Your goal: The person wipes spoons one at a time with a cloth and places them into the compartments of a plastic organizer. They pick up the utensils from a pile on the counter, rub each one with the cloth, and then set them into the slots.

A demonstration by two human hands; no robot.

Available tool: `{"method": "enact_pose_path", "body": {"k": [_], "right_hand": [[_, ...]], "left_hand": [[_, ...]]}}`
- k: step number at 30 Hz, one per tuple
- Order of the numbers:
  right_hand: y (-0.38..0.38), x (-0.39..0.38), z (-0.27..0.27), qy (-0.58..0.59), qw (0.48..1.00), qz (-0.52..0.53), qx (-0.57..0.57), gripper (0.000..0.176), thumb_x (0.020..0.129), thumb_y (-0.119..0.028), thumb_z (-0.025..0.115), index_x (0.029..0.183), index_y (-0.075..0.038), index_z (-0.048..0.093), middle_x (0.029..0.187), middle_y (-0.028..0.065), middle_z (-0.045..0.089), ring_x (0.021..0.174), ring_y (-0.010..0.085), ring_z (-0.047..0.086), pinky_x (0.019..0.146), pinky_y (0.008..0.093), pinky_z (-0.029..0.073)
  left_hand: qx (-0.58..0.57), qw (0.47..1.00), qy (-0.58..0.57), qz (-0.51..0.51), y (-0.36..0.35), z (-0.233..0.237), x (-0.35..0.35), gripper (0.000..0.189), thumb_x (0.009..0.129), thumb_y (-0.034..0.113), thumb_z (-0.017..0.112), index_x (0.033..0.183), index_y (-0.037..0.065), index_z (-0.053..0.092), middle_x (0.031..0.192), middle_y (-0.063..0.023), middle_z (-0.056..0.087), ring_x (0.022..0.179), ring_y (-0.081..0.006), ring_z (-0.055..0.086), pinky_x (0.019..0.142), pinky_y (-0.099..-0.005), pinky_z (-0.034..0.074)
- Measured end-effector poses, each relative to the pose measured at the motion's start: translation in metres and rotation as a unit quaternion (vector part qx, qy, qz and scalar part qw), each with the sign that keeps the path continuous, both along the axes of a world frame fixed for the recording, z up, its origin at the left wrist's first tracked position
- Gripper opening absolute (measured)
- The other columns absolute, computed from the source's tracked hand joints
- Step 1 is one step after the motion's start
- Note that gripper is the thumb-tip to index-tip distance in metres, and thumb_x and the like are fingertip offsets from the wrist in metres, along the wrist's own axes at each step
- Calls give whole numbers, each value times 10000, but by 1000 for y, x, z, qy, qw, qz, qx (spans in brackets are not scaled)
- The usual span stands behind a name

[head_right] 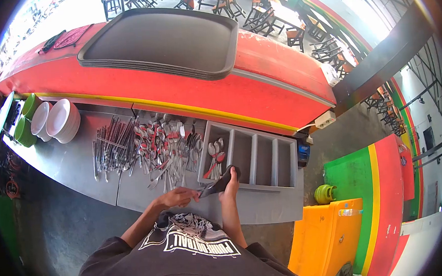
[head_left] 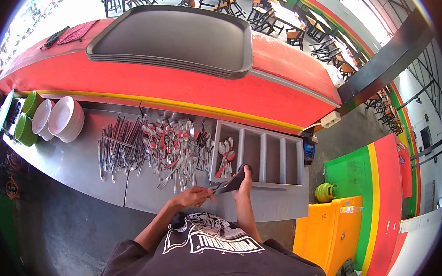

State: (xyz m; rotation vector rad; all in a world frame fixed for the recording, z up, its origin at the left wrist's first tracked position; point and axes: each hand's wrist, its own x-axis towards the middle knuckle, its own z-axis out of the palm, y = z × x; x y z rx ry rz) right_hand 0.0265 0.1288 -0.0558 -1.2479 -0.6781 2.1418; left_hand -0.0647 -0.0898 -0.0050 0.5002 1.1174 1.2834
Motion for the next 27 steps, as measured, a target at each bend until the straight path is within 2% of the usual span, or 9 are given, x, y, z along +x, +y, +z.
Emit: {"method": "enact_pose_path", "body": {"k": [4,6,9,11,15,18,21,24,27], "right_hand": [[8,7,9,-50,998,-31,39,374,788,-453,745,902,-130,593,767,8,570,673,177,585,598,344,509],[15,14,-6,-65,995,-38,62,368,784,-442,751,906,-131,595,782,5,573,685,167,587,600,338,505],[22,22,-28,-100,994,-24,47,361,784,-427,754,913,-131,593,795,7,574,699,158,587,612,329,501],[23,26,-44,-73,996,1,57,358,788,-421,753,918,-131,589,794,9,570,694,154,582,615,327,499],[14,28,-24,-30,998,-3,50,351,800,-408,748,920,-123,580,780,16,561,668,158,572,608,323,499],[18,33,-30,15,1000,11,19,352,811,-396,741,926,-109,573,763,28,553,644,169,562,602,321,504],[20,37,-33,1,999,33,27,351,819,-382,732,931,-93,568,761,43,557,642,177,569,597,324,512],[17,35,-34,7,999,21,34,327,810,-342,745,903,-75,580,687,59,566,572,201,585,565,357,540],[16,33,-34,-2,999,10,42,330,810,-342,744,906,-71,582,691,66,569,575,208,590,565,362,545]], "left_hand": [[15,997,27,63,-4,-3,2,353,1026,316,460,987,11,633,598,46,389,553,-70,377,541,-250,351],[28,992,86,92,-2,-12,3,325,1025,291,459,1005,13,626,620,38,435,572,-71,417,568,-246,385],[27,988,91,124,5,-23,6,285,1020,253,465,1041,16,622,658,23,500,610,-75,477,611,-243,420],[20,986,94,133,10,-18,8,274,1017,244,477,1064,16,622,682,15,524,633,-75,499,616,-244,419],[-10,986,89,143,21,-14,14,270,1013,235,496,1100,13,623,707,5,553,646,-80,522,629,-240,426],[-4,986,61,155,31,-29,17,278,1005,244,520,1103,5,621,705,-3,561,632,-84,533,606,-242,437],[-2,987,30,156,41,-67,18,286,993,252,545,1102,-1,621,683,-7,563,596,-90,542,565,-248,443],[-18,986,39,163,50,-75,23,291,983,255,564,1097,-6,621,668,-15,572,581,-93,559,534,-253,439],[-28,986,46,160,52,-74,28,294,984,263,558,1084,-3,632,681,-19,593,581,-90,568,533,-246,433]]}}
